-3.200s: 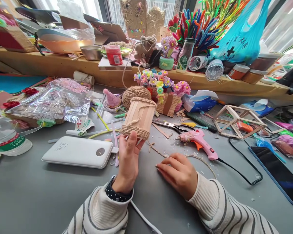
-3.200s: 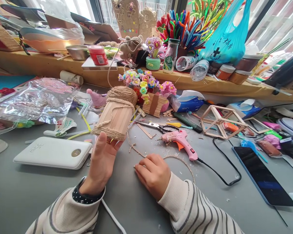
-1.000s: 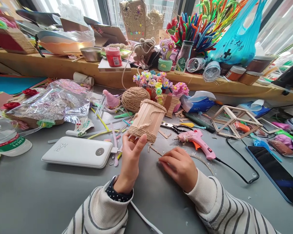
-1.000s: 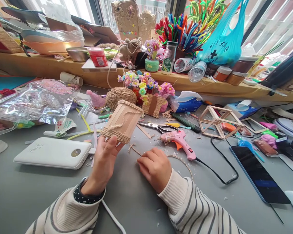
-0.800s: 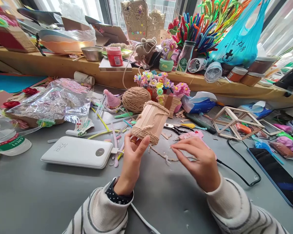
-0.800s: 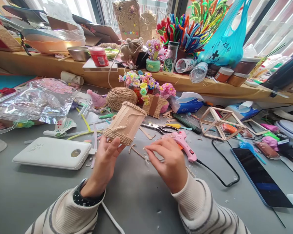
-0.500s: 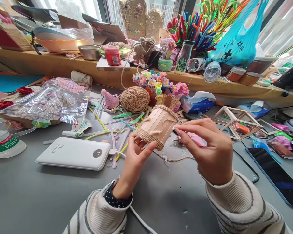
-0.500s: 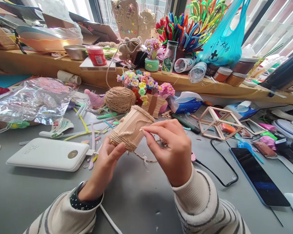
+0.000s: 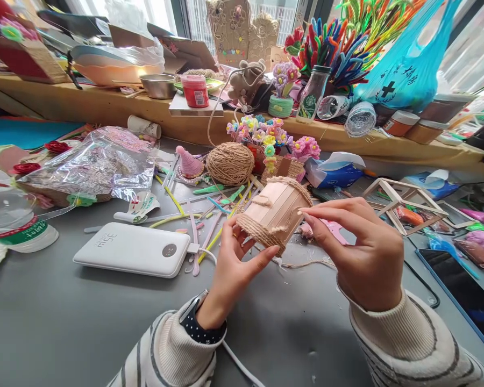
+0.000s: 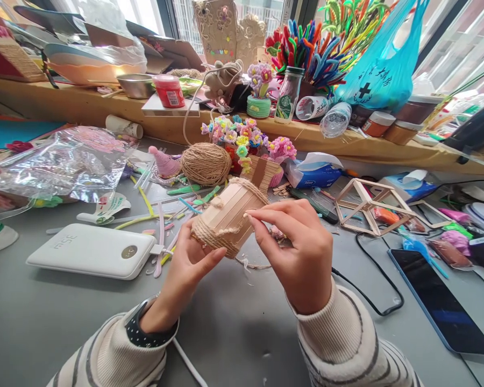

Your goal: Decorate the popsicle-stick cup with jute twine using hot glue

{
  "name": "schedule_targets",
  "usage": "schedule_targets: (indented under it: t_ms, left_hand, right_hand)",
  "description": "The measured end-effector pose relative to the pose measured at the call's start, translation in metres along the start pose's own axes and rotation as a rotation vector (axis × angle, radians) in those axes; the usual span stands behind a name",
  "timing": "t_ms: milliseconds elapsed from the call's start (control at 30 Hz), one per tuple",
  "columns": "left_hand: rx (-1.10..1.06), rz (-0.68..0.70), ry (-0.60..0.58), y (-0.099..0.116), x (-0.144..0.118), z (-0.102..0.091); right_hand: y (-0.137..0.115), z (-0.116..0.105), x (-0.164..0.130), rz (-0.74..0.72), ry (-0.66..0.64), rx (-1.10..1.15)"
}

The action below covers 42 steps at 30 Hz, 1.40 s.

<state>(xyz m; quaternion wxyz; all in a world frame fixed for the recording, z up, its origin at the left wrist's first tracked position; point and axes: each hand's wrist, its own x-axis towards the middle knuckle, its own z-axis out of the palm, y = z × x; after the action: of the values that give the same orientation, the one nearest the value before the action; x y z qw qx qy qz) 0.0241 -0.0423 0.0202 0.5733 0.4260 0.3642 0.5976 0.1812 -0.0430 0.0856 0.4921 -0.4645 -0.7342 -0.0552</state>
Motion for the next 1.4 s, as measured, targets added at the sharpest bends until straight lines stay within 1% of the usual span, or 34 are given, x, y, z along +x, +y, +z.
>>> schedule_targets:
  t_ms: [133, 267, 467, 600, 800, 1067, 1400]
  left_hand:
    - [0.012, 0.017, 0.011, 0.001, -0.001, 0.001]
    - [0.012, 0.030, -0.002, 0.001, -0.002, 0.001]
    - [0.013, 0.037, -0.056, -0.001, -0.003, -0.002]
    - [-0.022, 0.012, -0.059, -0.001, -0.002, -0.002]
    - [-0.044, 0.018, -0.069, 0.002, -0.003, -0.002]
    - [-0.029, 0.016, -0.100, 0.002, -0.002, -0.001]
    - [-0.026, 0.010, -0.103, 0.003, -0.003, -0.002]
  right_hand:
    - [-0.001, -0.002, 0.001, -0.016, 0.004, -0.010]
    - [0.001, -0.003, 0.001, -0.040, 0.002, -0.020]
    - [-0.001, -0.002, -0.001, -0.127, 0.003, -0.057]
    - [-0.004, 0.001, -0.004, -0.167, -0.006, -0.080]
    - [-0.007, 0.006, -0.012, -0.241, 0.003, -0.141]
    - [-0.009, 0.013, -0.015, -0.310, 0.078, -0.244]
    - [-0.008, 0.017, -0.019, -0.347, 0.127, -0.269]
